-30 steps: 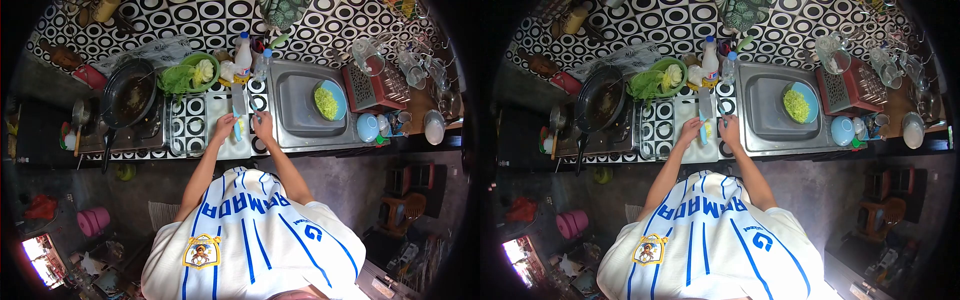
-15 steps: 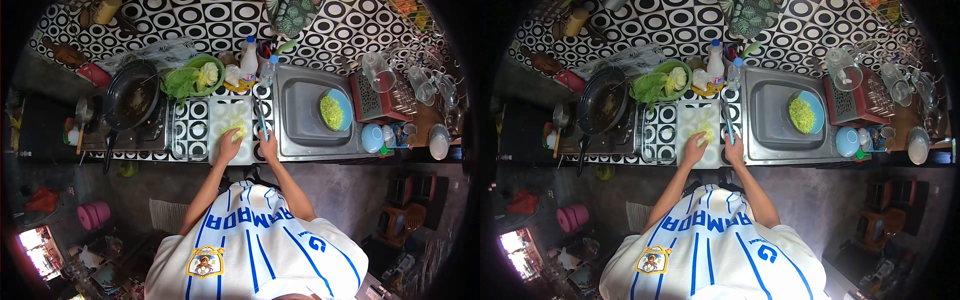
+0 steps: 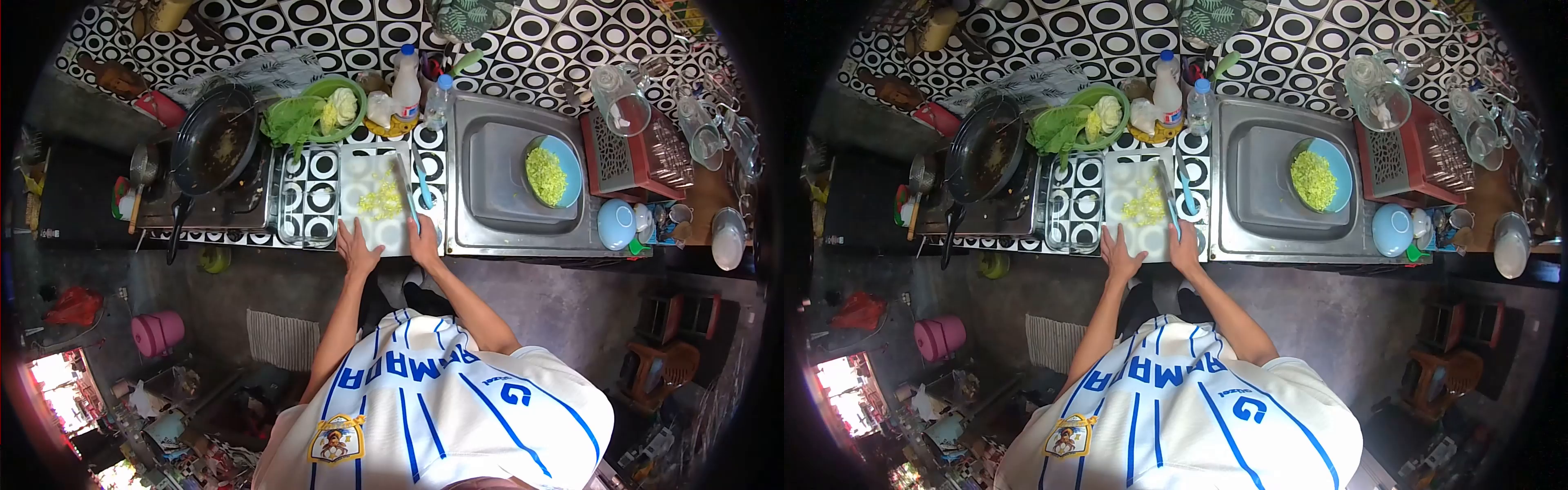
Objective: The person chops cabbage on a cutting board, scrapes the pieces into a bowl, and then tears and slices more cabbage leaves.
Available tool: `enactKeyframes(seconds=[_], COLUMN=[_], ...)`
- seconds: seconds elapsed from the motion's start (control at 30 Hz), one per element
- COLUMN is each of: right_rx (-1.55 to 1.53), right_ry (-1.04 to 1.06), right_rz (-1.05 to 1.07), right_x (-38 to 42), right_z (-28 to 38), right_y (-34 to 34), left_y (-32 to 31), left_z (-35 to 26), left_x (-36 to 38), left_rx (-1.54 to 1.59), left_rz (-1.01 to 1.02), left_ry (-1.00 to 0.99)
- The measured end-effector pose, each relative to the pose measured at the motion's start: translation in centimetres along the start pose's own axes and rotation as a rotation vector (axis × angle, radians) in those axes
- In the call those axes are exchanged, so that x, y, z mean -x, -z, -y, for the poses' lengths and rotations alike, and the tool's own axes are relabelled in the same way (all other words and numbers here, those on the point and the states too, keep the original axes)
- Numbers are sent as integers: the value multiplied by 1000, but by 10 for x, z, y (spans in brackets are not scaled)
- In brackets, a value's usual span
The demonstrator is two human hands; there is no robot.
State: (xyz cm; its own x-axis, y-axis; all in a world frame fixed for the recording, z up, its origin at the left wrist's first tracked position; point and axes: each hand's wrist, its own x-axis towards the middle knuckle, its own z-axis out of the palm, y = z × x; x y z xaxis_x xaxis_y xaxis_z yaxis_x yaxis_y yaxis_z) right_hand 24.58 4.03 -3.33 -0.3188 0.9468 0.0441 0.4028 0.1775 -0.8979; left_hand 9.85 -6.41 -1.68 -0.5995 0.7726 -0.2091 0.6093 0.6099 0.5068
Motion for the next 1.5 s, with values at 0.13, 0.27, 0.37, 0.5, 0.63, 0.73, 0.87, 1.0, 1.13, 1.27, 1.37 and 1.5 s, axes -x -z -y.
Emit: enactKeyframes(seconds=[0.13,0.27,0.37,0.5,0.63,0.73,0.87,1.0,1.13,1.27,1.37,1.5], right_rx=[-9,70,49,-172,-105,-77,151,141,155,336,412,390], right_ry=[-39,-111,-187,-295,-319,-393,-96,-174,-52,125,171,85], right_rz=[-10,8,16,-28,-122,-81,-337,-312,-390,-413,-209,-26], right_x=[0,-6,-4,2,16,36,57,62,54,53,62,81], right_z=[-4,-1,-3,6,-9,22,51,66,45,67,91,101], right_y=[-7,6,20,29,35,57,76,112,142,183,220,241], left_y=[14,-14,-10,11,54,64,67,83,72,54,20,4], left_z=[-11,41,45,38,29,33,11,-34,-62,-94,-109,-151], left_x=[3,-25,-27,-22,-5,0,11,17,9,4,-16,-10], left_rx=[47,292,739,993,1169,1152,1297,1351,1356,1361,1358,1372], left_rz=[59,-123,52,222,442,569,736,915,972,901,907,871], left_ry=[90,-70,-28,76,30,23,37,-110,-197,-217,-269,-231])
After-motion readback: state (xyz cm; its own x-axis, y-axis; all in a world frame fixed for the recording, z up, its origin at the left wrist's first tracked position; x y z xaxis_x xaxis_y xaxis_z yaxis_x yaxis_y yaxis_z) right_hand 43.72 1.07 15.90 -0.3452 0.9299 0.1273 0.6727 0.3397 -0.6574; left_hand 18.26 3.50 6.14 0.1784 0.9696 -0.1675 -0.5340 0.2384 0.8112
